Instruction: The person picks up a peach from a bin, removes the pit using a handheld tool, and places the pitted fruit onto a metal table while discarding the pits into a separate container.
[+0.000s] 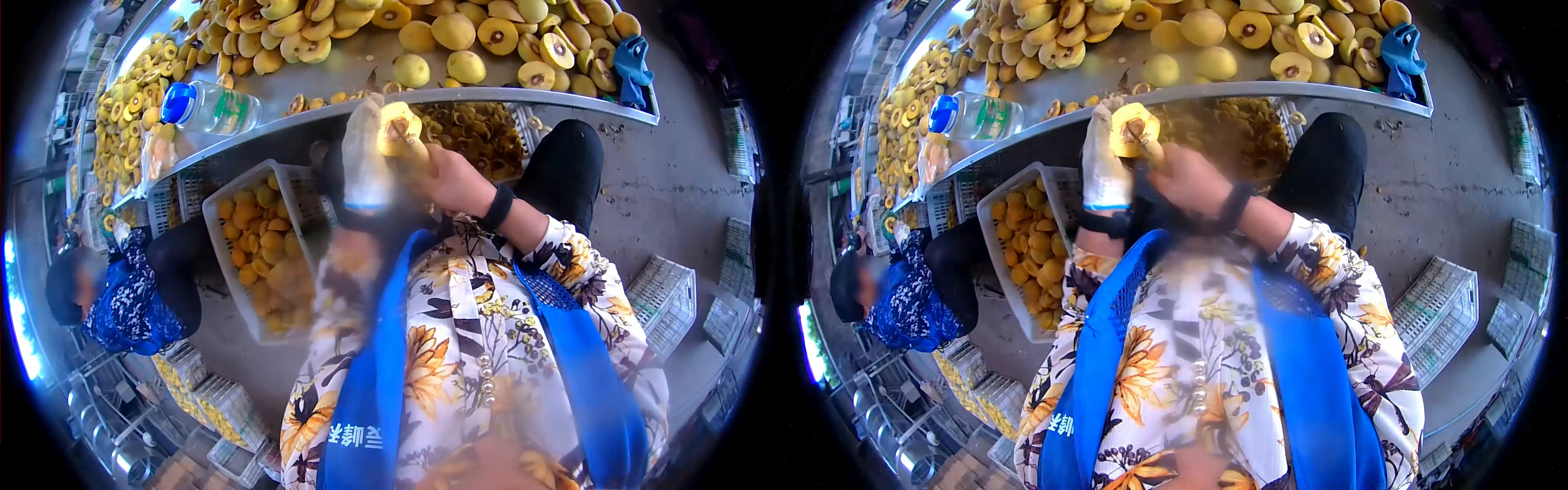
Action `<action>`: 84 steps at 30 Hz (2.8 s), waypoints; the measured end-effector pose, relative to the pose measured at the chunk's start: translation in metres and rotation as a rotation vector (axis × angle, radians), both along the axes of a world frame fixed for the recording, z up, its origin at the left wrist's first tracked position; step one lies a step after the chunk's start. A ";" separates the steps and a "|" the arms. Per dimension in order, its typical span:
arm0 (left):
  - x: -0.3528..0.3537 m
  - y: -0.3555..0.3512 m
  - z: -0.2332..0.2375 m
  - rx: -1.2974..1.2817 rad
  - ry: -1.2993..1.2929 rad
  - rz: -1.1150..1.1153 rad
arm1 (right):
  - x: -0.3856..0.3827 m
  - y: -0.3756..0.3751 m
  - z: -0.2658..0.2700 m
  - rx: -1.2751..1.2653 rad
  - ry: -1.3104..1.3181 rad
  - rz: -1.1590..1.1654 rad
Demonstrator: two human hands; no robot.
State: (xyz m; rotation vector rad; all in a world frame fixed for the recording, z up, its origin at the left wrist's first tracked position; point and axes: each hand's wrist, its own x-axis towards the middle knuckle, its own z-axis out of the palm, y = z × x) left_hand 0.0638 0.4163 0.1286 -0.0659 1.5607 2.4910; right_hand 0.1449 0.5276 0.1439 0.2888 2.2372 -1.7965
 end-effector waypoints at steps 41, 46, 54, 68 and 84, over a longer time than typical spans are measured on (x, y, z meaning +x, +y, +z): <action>0.005 -0.114 0.009 0.309 -0.148 0.247 | 0.005 -0.002 -0.033 -1.381 -0.208 0.112; 0.051 -0.288 -0.008 -0.423 -0.297 0.963 | 0.024 0.010 -0.064 -1.013 -0.438 -0.099; 0.180 -0.489 -0.124 -1.919 -0.616 0.668 | 0.008 -0.022 -0.064 -0.688 -0.591 -0.128; 0.206 -0.556 -0.177 -1.932 -0.827 -0.647 | 0.002 -0.062 -0.051 -0.519 -0.626 -0.055; 0.216 -0.519 -0.167 -2.163 -0.403 -0.635 | 0.005 -0.089 -0.038 -0.366 -0.562 -0.073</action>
